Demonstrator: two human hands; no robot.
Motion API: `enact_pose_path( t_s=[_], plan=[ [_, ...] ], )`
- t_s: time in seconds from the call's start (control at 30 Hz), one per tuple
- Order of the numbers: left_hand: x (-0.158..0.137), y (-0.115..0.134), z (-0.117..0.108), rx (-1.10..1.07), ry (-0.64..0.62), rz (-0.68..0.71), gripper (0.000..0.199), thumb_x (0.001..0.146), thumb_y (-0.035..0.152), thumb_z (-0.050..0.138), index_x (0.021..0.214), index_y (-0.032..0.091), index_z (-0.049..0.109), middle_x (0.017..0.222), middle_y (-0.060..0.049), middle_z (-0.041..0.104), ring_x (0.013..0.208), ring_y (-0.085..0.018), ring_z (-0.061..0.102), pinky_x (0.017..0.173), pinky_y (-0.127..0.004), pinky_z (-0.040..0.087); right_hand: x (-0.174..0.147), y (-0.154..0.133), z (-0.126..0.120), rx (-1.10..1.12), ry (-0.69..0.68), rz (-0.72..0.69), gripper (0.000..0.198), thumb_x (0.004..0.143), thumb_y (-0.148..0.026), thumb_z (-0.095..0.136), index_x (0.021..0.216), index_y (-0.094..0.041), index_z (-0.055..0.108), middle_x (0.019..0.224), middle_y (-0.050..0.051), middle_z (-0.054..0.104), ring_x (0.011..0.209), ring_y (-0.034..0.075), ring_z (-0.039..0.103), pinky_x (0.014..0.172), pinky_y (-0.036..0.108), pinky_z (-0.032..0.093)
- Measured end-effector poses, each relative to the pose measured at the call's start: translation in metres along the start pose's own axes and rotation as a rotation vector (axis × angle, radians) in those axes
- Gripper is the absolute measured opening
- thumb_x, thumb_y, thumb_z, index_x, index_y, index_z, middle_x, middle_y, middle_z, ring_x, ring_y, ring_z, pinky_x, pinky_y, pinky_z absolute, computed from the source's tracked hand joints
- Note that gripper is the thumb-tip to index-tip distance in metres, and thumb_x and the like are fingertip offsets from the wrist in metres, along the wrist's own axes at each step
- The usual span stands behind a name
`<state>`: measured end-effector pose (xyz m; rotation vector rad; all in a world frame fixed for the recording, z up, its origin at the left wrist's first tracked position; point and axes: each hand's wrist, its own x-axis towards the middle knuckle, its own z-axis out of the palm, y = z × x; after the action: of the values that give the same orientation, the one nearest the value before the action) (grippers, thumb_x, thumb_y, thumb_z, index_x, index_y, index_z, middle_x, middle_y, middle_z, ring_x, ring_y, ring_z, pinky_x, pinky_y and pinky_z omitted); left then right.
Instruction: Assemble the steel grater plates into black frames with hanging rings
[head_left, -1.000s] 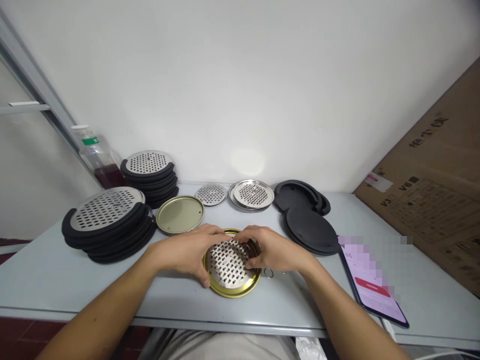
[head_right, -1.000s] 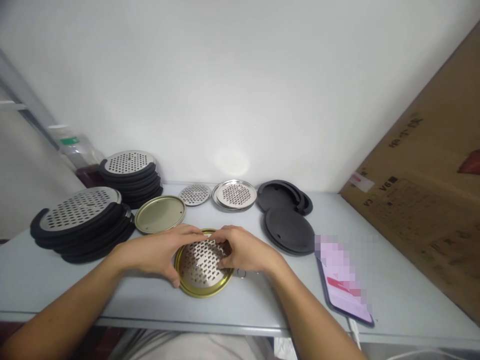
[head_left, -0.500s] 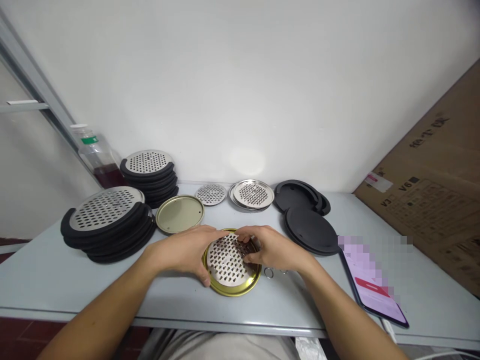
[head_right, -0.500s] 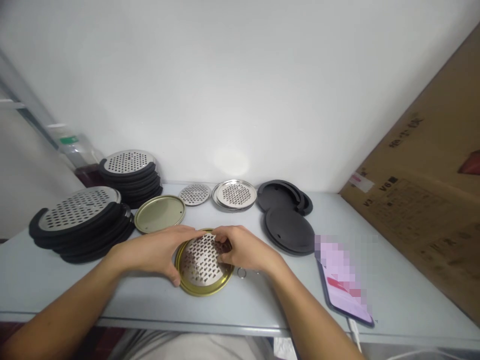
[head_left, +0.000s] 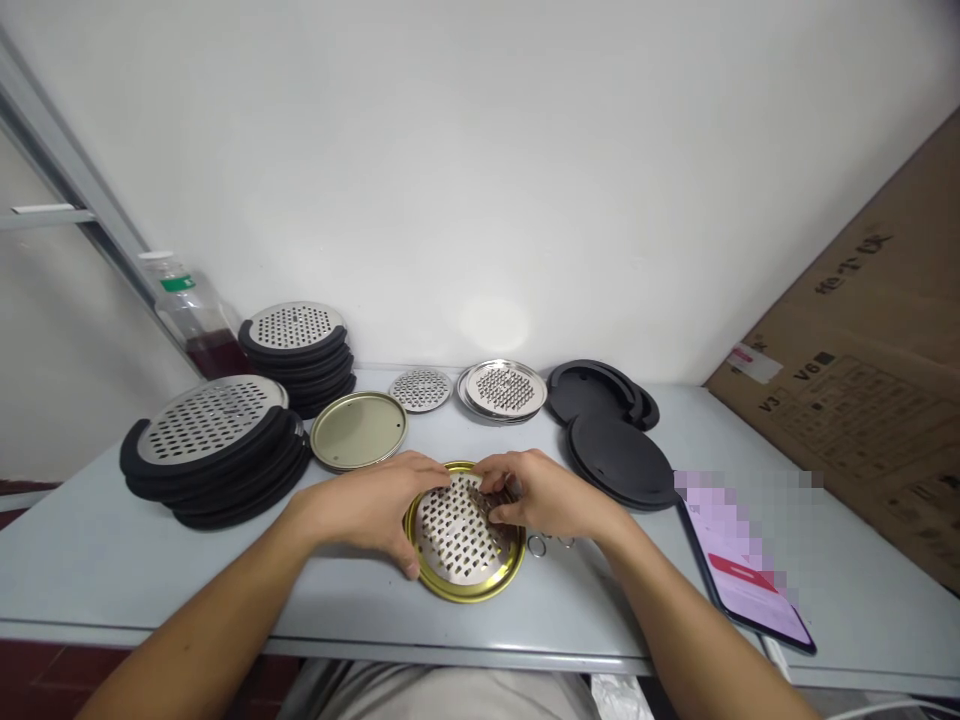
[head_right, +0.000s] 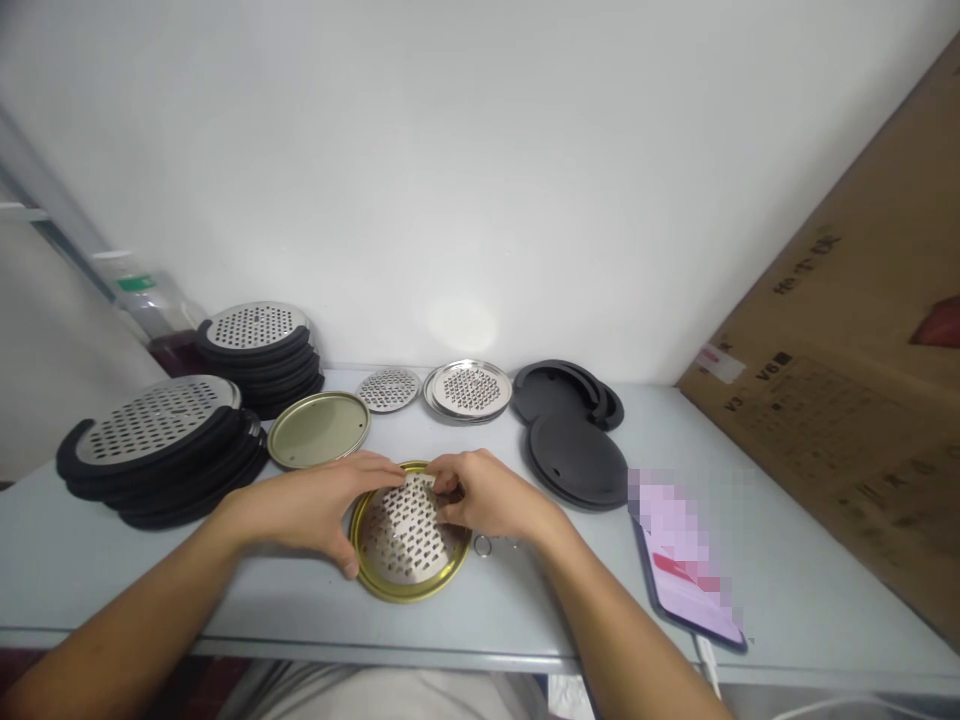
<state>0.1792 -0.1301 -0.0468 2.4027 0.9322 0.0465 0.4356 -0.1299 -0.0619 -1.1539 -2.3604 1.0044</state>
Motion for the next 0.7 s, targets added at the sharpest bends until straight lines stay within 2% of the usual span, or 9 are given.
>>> enact_pose_path(
  t_s=[0.2,0.27,0.33,0.43,0.5,0.57,0.7],
  plan=[
    [-0.003,0.000,-0.002,0.006,0.006,-0.047,0.090,0.053,0.045,0.085,0.134,0.025,0.053,0.142,-0.011,0.049,0.131,-0.035,0.043,0.108,-0.046,0.035,0.001,-0.003,0.003,-0.012,0.012,0.007,0.032,0.071,-0.012,0.067,0.102,-0.020,0.068,0.087,0.001,0.071,0.077,0.016,0.062,0.070,0.024,0.046],
    [-0.003,0.002,-0.003,-0.007,0.037,-0.045,0.084,0.057,0.045,0.084,0.133,0.026,0.054,0.140,-0.010,0.050,0.127,-0.033,0.047,0.106,-0.043,0.038,0.002,-0.003,0.004,-0.025,0.027,0.013,0.030,0.071,-0.011,0.066,0.100,-0.020,0.069,0.086,0.001,0.070,0.075,0.016,0.062,0.069,0.024,0.046],
    [0.000,0.004,-0.003,-0.026,0.097,-0.027,0.065,0.068,0.042,0.079,0.127,0.026,0.059,0.132,-0.007,0.056,0.119,-0.028,0.054,0.102,-0.038,0.041,0.002,-0.003,0.005,-0.046,0.052,0.007,0.027,0.071,-0.011,0.066,0.097,-0.020,0.069,0.085,0.001,0.070,0.075,0.016,0.061,0.068,0.025,0.045],
    [0.011,0.003,0.002,-0.016,0.271,-0.004,0.025,0.088,0.028,0.060,0.111,0.023,0.067,0.115,-0.005,0.065,0.106,-0.021,0.059,0.096,-0.033,0.043,0.002,-0.004,0.004,-0.083,0.089,-0.029,0.023,0.071,-0.013,0.068,0.094,-0.020,0.070,0.088,0.002,0.068,0.077,0.016,0.061,0.071,0.026,0.045],
    [0.020,0.000,0.007,0.025,0.401,-0.008,0.020,0.091,0.019,0.052,0.102,0.022,0.069,0.109,-0.004,0.066,0.103,-0.019,0.059,0.094,-0.032,0.043,0.001,-0.006,0.003,-0.123,0.124,-0.056,0.022,0.073,-0.017,0.068,0.095,-0.021,0.070,0.090,0.003,0.068,0.081,0.018,0.060,0.074,0.028,0.045],
    [0.028,-0.004,0.013,0.057,0.473,-0.018,0.020,0.089,0.013,0.052,0.096,0.020,0.070,0.104,-0.004,0.067,0.100,-0.019,0.059,0.092,-0.032,0.044,0.001,-0.008,0.003,-0.171,0.155,-0.070,0.024,0.076,-0.019,0.068,0.099,-0.022,0.070,0.092,0.004,0.068,0.086,0.019,0.059,0.077,0.029,0.044],
    [0.037,-0.011,0.020,0.068,0.486,-0.025,0.018,0.085,0.011,0.056,0.092,0.020,0.070,0.095,-0.003,0.068,0.093,-0.018,0.060,0.087,-0.030,0.045,0.001,-0.012,0.006,-0.202,0.143,-0.078,0.027,0.080,-0.018,0.063,0.106,-0.022,0.068,0.093,0.006,0.069,0.090,0.021,0.059,0.078,0.031,0.044]
  ],
)
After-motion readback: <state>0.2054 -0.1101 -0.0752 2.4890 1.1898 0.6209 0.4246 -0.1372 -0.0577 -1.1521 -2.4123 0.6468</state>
